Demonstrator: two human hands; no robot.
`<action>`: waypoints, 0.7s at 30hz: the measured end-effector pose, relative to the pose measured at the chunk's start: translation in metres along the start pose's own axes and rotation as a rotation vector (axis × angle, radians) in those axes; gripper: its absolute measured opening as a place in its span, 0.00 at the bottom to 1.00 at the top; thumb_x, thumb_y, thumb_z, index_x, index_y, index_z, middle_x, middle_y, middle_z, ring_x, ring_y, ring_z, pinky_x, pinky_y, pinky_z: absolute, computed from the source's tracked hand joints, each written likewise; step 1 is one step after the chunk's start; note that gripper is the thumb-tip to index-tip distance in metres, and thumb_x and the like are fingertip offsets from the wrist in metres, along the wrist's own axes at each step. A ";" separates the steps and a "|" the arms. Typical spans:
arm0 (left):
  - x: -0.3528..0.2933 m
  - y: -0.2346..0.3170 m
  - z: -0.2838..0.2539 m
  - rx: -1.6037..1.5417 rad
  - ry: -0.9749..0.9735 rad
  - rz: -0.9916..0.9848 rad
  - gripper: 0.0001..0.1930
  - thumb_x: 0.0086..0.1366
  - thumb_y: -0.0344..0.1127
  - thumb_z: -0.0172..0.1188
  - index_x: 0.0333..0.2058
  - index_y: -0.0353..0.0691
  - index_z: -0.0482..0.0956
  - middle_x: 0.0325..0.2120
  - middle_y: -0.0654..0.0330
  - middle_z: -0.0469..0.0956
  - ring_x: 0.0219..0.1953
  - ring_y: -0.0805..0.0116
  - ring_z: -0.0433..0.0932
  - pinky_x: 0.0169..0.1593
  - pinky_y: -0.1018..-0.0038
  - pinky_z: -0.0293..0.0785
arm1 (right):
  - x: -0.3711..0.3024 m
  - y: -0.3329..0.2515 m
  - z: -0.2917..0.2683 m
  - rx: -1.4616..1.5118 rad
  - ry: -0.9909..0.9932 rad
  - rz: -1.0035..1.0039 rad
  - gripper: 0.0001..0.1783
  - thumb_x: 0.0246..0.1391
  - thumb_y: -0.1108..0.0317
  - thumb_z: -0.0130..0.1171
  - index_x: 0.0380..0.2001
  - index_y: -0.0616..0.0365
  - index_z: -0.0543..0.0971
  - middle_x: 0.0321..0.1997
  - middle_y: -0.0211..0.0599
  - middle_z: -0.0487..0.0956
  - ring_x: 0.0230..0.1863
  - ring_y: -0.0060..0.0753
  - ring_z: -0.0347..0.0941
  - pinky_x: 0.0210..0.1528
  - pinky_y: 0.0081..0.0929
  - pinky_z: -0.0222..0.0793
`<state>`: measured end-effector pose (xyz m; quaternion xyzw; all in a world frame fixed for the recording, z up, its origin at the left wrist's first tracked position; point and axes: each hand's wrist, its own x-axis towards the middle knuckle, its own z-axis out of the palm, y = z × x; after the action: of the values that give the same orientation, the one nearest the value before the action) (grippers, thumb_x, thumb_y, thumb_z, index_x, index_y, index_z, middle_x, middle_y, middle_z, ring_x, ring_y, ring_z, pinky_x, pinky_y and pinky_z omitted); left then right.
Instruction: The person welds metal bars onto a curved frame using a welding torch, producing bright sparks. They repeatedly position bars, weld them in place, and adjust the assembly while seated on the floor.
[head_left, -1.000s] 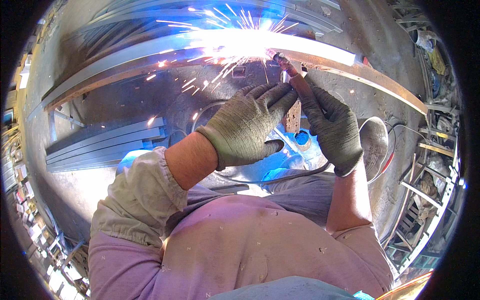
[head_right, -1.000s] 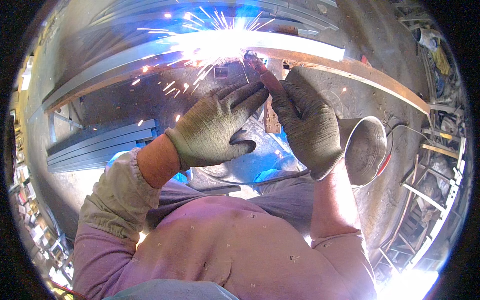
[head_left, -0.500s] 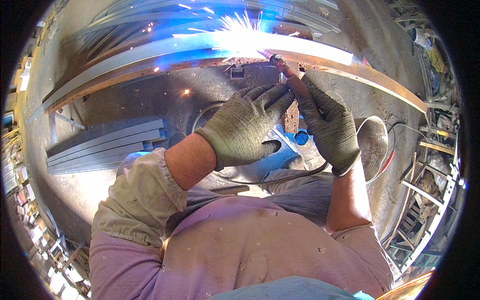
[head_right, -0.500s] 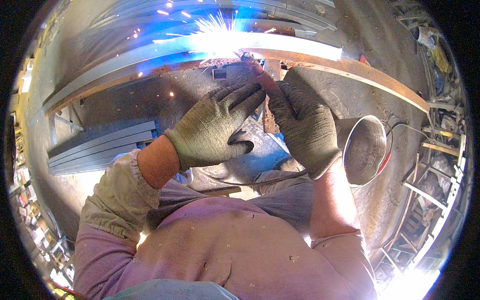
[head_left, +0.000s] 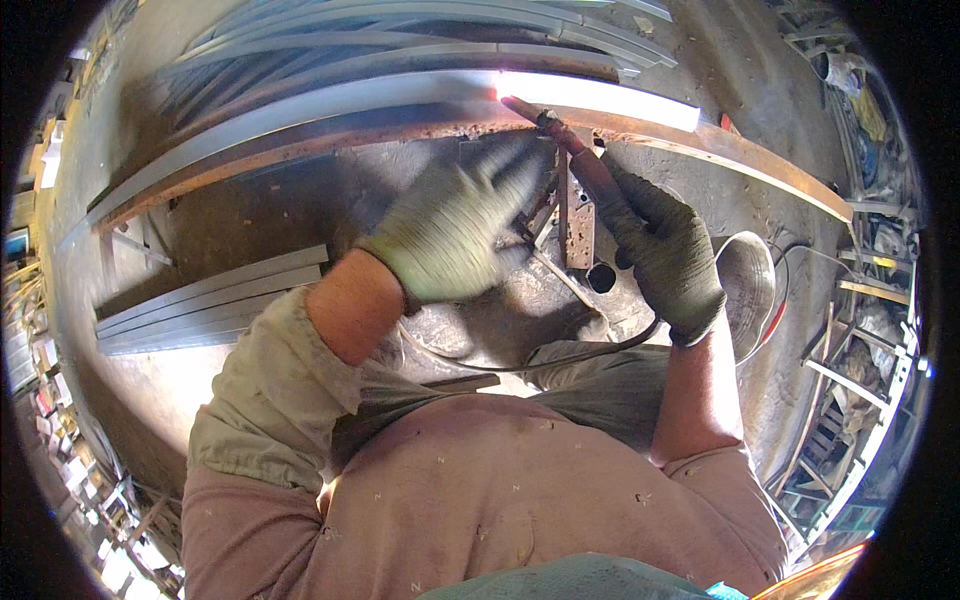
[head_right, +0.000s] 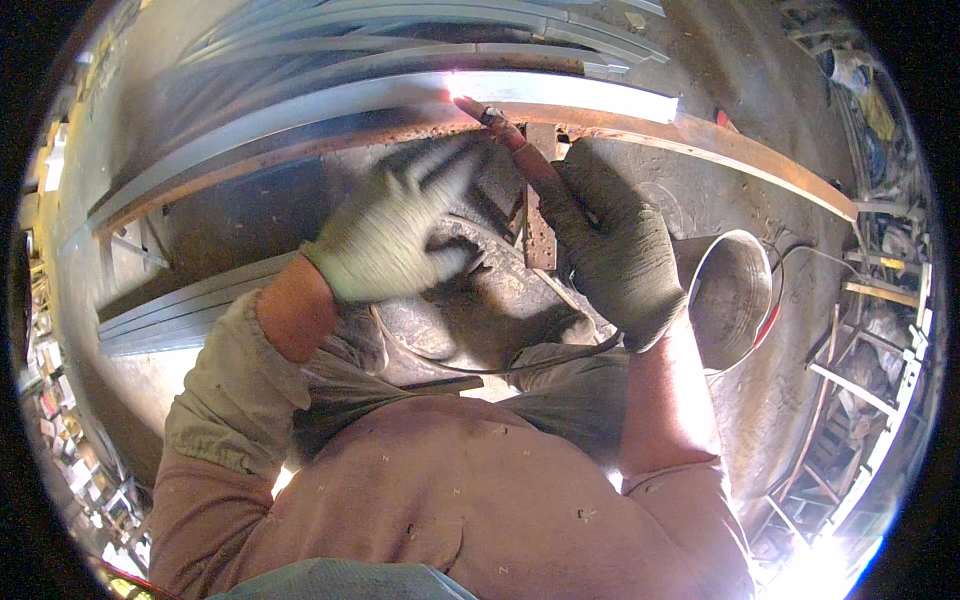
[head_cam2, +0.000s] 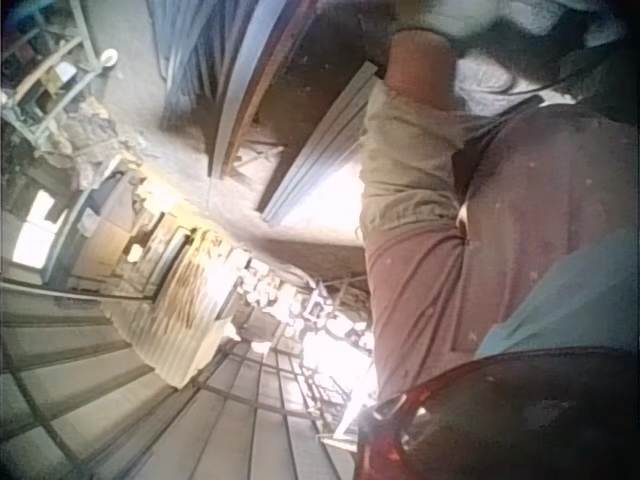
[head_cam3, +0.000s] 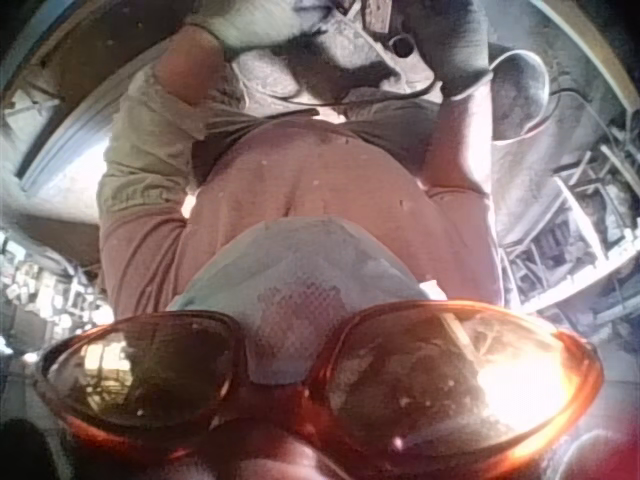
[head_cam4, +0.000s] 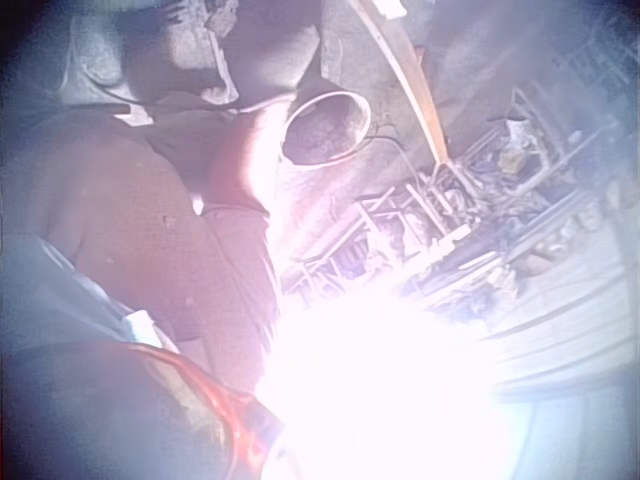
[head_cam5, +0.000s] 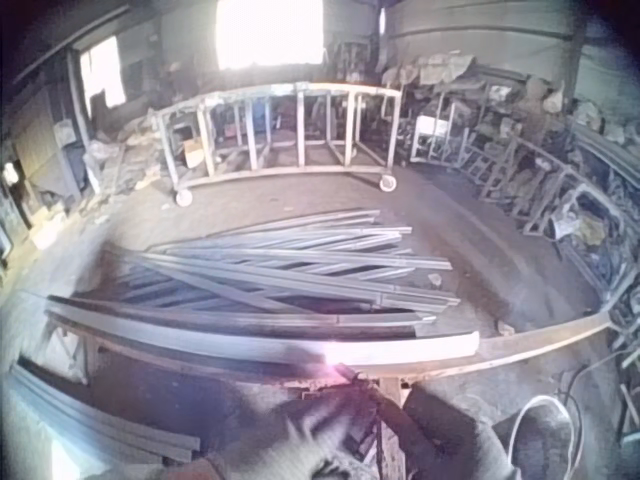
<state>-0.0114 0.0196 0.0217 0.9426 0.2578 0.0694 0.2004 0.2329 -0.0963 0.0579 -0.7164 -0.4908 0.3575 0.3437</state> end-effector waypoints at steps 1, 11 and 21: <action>0.000 -0.012 -0.009 -0.058 0.002 -0.094 0.50 0.66 0.47 0.77 0.83 0.39 0.68 0.79 0.40 0.71 0.78 0.40 0.75 0.82 0.49 0.72 | 0.000 -0.002 -0.004 0.040 -0.001 0.039 0.13 0.83 0.60 0.68 0.54 0.60 0.88 0.38 0.32 0.85 0.37 0.23 0.80 0.41 0.29 0.77; 0.000 -0.148 -0.038 0.292 0.227 -0.631 0.39 0.62 0.45 0.84 0.71 0.46 0.83 0.69 0.46 0.83 0.72 0.39 0.80 0.75 0.51 0.78 | 0.008 0.013 -0.031 0.122 0.167 0.101 0.26 0.83 0.51 0.67 0.69 0.60 0.88 0.34 0.25 0.84 0.29 0.17 0.77 0.33 0.25 0.76; -0.006 -0.172 -0.035 0.370 0.179 -0.555 0.30 0.63 0.53 0.83 0.60 0.50 0.88 0.62 0.55 0.86 0.65 0.43 0.84 0.64 0.48 0.84 | 0.006 0.003 -0.030 0.163 0.153 0.182 0.28 0.84 0.48 0.66 0.71 0.58 0.87 0.37 0.24 0.85 0.31 0.14 0.76 0.34 0.23 0.75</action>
<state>-0.1034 0.1645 -0.0175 0.8470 0.5294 0.0469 0.0138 0.2609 -0.0960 0.0696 -0.7530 -0.3654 0.3701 0.4033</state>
